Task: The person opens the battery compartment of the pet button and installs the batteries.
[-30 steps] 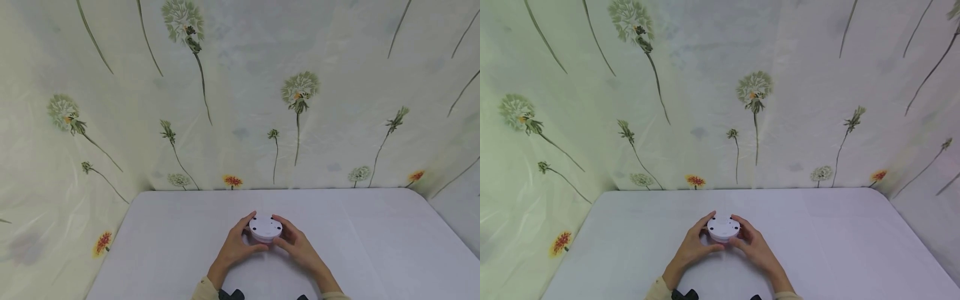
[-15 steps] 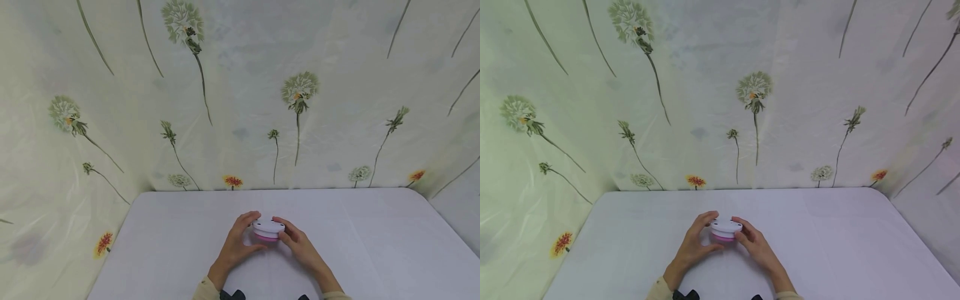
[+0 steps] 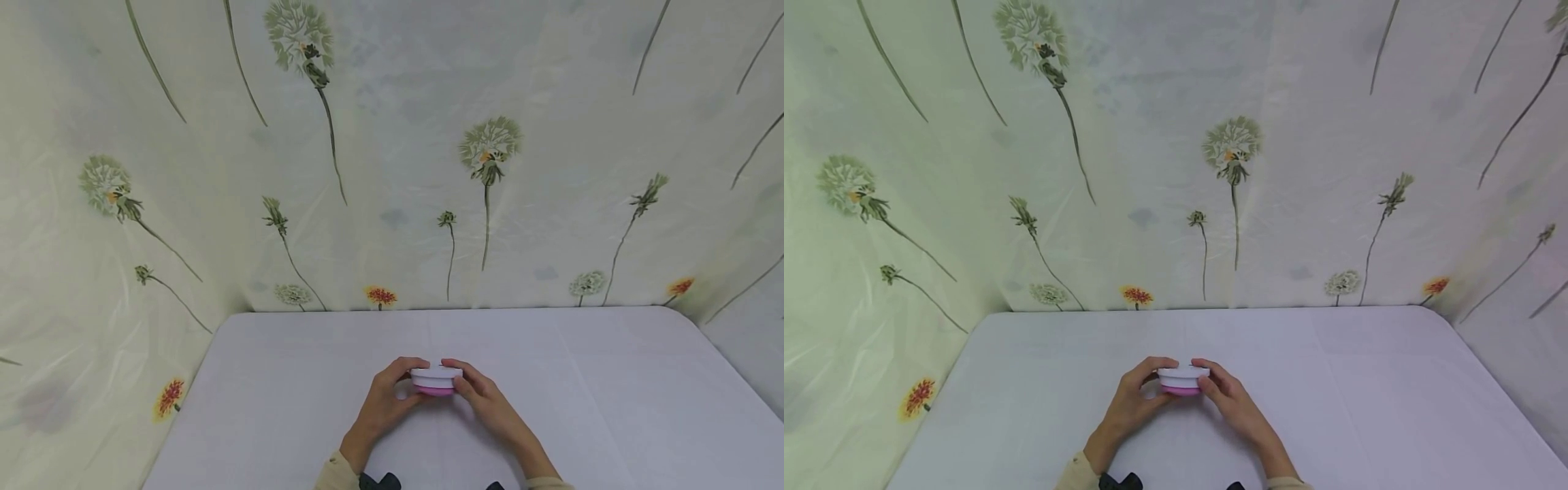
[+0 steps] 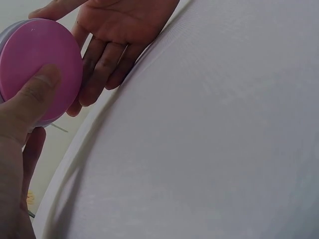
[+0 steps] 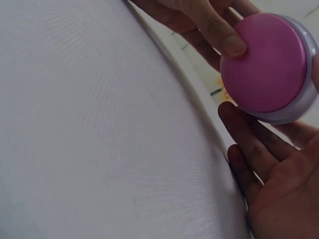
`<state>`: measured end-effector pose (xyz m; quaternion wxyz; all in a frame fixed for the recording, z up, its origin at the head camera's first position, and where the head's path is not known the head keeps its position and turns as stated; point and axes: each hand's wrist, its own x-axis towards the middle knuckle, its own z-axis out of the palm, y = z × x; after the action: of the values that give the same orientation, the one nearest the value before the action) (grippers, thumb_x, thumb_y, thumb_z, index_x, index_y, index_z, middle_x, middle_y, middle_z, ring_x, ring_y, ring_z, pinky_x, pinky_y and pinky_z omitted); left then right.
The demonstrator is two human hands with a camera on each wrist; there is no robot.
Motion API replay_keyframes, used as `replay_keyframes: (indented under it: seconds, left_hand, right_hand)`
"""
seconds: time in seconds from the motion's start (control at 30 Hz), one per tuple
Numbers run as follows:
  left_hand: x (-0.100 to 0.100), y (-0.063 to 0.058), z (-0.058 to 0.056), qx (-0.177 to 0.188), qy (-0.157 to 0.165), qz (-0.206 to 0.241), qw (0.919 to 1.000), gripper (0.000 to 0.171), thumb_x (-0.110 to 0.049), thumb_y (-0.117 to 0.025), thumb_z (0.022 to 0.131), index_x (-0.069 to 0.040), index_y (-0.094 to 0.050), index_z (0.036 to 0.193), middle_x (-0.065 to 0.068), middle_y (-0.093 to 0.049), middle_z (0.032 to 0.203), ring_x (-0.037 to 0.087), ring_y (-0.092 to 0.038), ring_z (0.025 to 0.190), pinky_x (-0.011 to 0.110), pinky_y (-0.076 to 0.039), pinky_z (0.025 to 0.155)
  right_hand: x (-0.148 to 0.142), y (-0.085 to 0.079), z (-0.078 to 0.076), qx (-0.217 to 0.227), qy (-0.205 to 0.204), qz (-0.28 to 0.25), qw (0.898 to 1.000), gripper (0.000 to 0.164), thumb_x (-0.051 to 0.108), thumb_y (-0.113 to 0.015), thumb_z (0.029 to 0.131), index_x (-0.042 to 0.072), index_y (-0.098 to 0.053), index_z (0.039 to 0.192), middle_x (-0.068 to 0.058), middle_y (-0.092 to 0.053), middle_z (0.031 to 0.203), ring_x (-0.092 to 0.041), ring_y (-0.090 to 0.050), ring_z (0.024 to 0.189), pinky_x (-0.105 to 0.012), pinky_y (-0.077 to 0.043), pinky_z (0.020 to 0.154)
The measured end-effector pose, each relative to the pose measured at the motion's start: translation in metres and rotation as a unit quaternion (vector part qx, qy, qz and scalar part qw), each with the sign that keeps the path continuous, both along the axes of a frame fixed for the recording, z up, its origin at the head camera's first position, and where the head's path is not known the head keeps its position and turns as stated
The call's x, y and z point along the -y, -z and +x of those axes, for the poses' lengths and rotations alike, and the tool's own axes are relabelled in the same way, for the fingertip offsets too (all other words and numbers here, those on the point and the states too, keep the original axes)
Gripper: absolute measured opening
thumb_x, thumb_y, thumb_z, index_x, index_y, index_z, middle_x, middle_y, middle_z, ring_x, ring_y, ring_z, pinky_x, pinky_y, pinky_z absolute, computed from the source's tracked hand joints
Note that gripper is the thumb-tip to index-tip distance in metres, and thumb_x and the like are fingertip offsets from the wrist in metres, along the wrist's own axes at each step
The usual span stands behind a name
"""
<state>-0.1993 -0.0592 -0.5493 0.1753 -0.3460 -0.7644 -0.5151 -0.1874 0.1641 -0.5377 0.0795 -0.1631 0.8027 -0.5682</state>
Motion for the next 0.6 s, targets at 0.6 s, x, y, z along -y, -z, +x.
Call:
replay_keyframes:
  seconds: [0.6]
  left_hand:
    - [0.001,-0.019,0.009,0.062,-0.004,0.020,0.9979,0.053,0.001,-0.079,0.071,0.000,-0.056,0.119,0.014,-0.063,0.116,0.024,-0.061,0.109,0.029,-0.056,0.088]
  right_hand:
    - [-0.003,0.002,-0.002,-0.118,-0.030,-0.049,0.991,0.062,0.005,-0.058,0.092,0.015,-0.030,0.147,-0.017,-0.051,0.137,-0.009,-0.052,0.123,-0.020,-0.047,0.097]
